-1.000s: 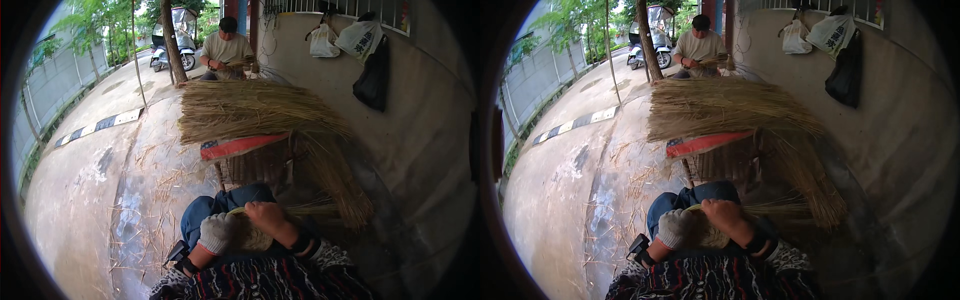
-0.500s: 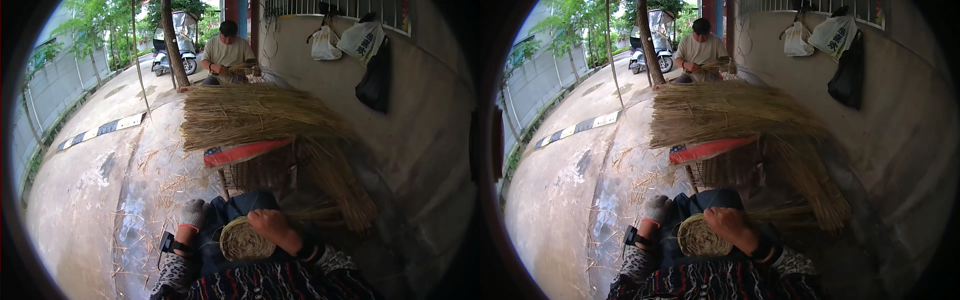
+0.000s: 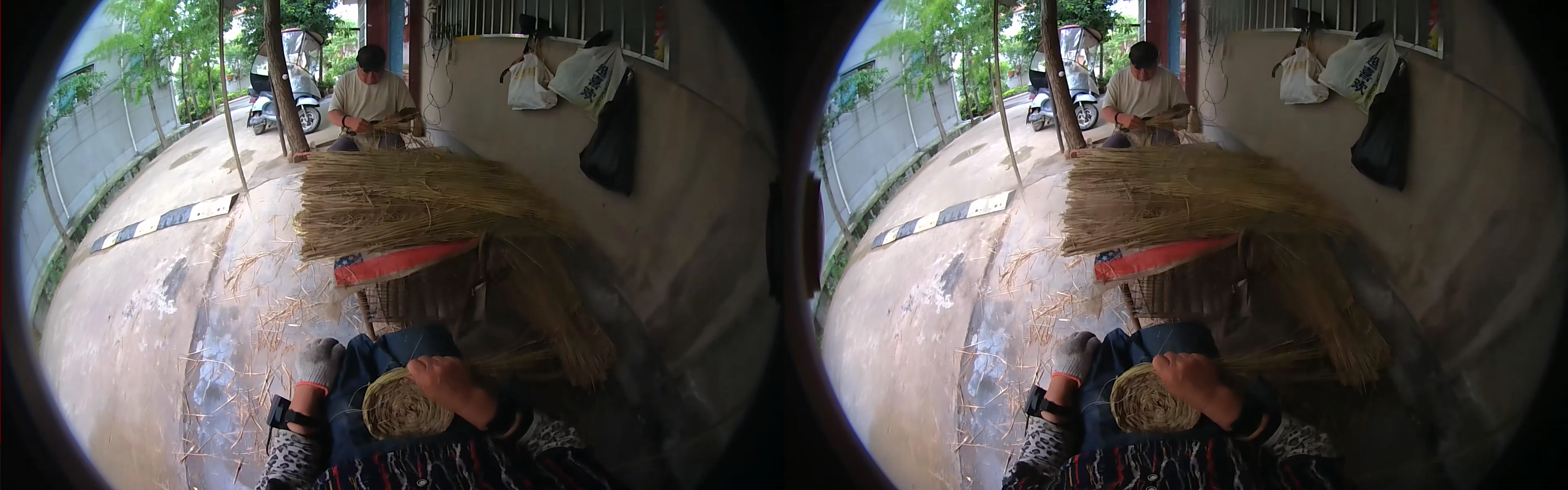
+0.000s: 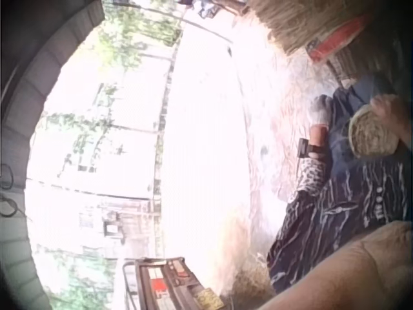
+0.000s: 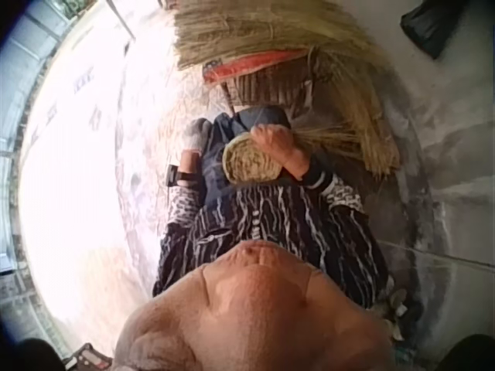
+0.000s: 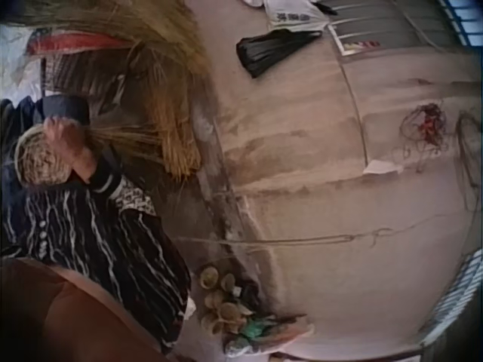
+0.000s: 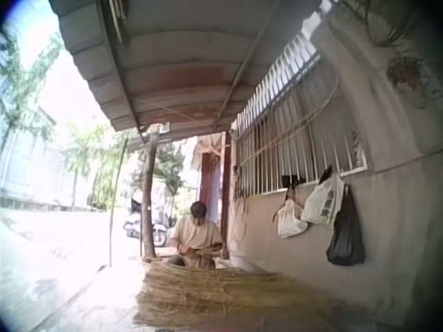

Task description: The recorder is weaving a basket or similar container using dried straw materials.

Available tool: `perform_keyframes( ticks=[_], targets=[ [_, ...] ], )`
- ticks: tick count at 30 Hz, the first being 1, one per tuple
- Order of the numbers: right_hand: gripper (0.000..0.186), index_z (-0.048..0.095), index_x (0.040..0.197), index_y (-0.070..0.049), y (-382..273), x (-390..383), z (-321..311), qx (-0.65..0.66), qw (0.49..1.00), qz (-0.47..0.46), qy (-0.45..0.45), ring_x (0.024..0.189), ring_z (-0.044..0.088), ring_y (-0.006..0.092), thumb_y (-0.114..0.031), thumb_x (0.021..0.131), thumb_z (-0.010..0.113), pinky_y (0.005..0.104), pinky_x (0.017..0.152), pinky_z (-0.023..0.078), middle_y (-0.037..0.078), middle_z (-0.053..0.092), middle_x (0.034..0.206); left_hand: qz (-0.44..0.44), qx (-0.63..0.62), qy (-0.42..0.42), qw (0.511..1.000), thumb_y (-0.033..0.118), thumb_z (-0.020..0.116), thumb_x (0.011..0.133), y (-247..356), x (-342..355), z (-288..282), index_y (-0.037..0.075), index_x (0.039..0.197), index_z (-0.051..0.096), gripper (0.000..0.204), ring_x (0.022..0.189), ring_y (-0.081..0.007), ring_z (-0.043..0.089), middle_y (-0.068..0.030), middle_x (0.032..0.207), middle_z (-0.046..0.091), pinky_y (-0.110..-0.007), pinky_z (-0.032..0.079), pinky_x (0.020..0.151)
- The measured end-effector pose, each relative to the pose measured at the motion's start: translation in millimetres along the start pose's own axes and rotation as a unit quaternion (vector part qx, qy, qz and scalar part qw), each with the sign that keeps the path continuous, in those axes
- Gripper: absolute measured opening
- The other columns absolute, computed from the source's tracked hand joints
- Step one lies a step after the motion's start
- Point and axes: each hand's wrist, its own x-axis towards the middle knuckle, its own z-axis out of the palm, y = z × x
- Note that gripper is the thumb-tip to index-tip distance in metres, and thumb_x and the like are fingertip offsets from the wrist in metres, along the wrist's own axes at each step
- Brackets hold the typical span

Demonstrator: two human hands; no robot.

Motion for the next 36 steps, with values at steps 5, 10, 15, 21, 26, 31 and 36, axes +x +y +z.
perform_keyframes(
  ticks=[5, 10, 15, 21, 26, 31, 36],
  targets=[
    [0.013, 0.046, 0.075, -0.012, 1.7, -3.0, -0.7, 0.022, 0.999, 0.007, 0.023, 0.058, 0.06, 0.0196, -0.012, 0.081, 0.058, 0.0329, 0.052, 0.05, 0.003, 0.05, 0.064, -0.017, -0.022, 0.001, 1.0, 0.034, 0.052, 0.089, 8.8, 1.0, -2.1, 0.009, 0.096, 0.068, 0.031, 0.096, -0.0375, 0.061, -0.0178, 0.099, 0.065, -0.045, 0.048, 0.084],
    [0.014, 0.047, 0.075, -0.011, 1.2, -2.3, -1.1, 0.026, 0.999, 0.009, 0.026, 0.058, 0.06, 0.0199, -0.012, 0.08, 0.059, 0.0332, 0.051, 0.05, 0.003, 0.051, 0.064, -0.017, -0.039, 0.006, 0.999, 0.032, 0.053, 0.088, 5.0, 2.0, -0.9, 0.007, 0.095, 0.069, 0.03, 0.096, -0.0384, 0.061, -0.0194, 0.098, 0.065, -0.046, 0.047, 0.084],
    [0.014, 0.047, 0.076, -0.011, 3.0, -3.0, 1.0, 0.029, 0.999, 0.008, 0.027, 0.058, 0.061, 0.0198, -0.012, 0.081, 0.06, 0.033, 0.052, 0.05, 0.003, 0.051, 0.064, -0.02, -0.039, 0.008, 0.999, 0.033, 0.053, 0.088, 7.2, 2.2, -1.5, 0.008, 0.095, 0.069, 0.03, 0.095, -0.0383, 0.061, -0.0192, 0.097, 0.065, -0.046, 0.047, 0.084],
    [0.014, 0.047, 0.075, -0.011, 3.5, -3.4, 1.3, 0.032, 0.999, 0.01, 0.03, 0.058, 0.061, 0.0194, -0.011, 0.08, 0.06, 0.0329, 0.052, 0.05, 0.003, 0.051, 0.064, -0.016, -0.043, 0.008, 0.999, 0.034, 0.054, 0.087, 5.7, 2.9, 0.3, 0.008, 0.094, 0.069, 0.031, 0.095, -0.0378, 0.06, -0.0185, 0.097, 0.065, -0.046, 0.047, 0.084],
    [0.013, 0.047, 0.076, -0.011, 4.8, -4.0, 2.9, 0.024, 0.999, 0.011, 0.022, 0.059, 0.061, 0.0196, -0.011, 0.079, 0.06, 0.0328, 0.051, 0.051, 0.003, 0.051, 0.064, -0.021, -0.057, 0.021, 0.998, 0.033, 0.054, 0.087, 4.6, 1.6, 1.9, 0.008, 0.093, 0.069, 0.03, 0.095, -0.0377, 0.06, -0.0182, 0.095, 0.065, -0.045, 0.047, 0.084],
    [0.012, 0.047, 0.076, -0.011, 4.9, -3.8, 2.6, 0.012, 1.0, 0.007, 0.012, 0.059, 0.061, 0.0195, -0.011, 0.079, 0.059, 0.0324, 0.052, 0.051, 0.003, 0.051, 0.065, -0.014, -0.062, 0.015, 0.998, 0.033, 0.053, 0.087, 3.5, 2.6, 3.1, 0.007, 0.093, 0.068, 0.03, 0.095, -0.0376, 0.06, -0.0184, 0.097, 0.065, -0.045, 0.047, 0.084],
    [0.012, 0.047, 0.077, -0.011, 5.5, -5.7, 3.6, 0.011, 1.0, 0.007, 0.005, 0.059, 0.061, 0.0194, -0.012, 0.079, 0.059, 0.0325, 0.051, 0.051, 0.003, 0.051, 0.066, -0.011, -0.055, 0.011, 0.998, 0.032, 0.053, 0.087, 4.4, 2.4, 2.2, 0.007, 0.094, 0.068, 0.03, 0.096, -0.0375, 0.06, -0.0186, 0.097, 0.065, -0.044, 0.047, 0.084]
  ],
)
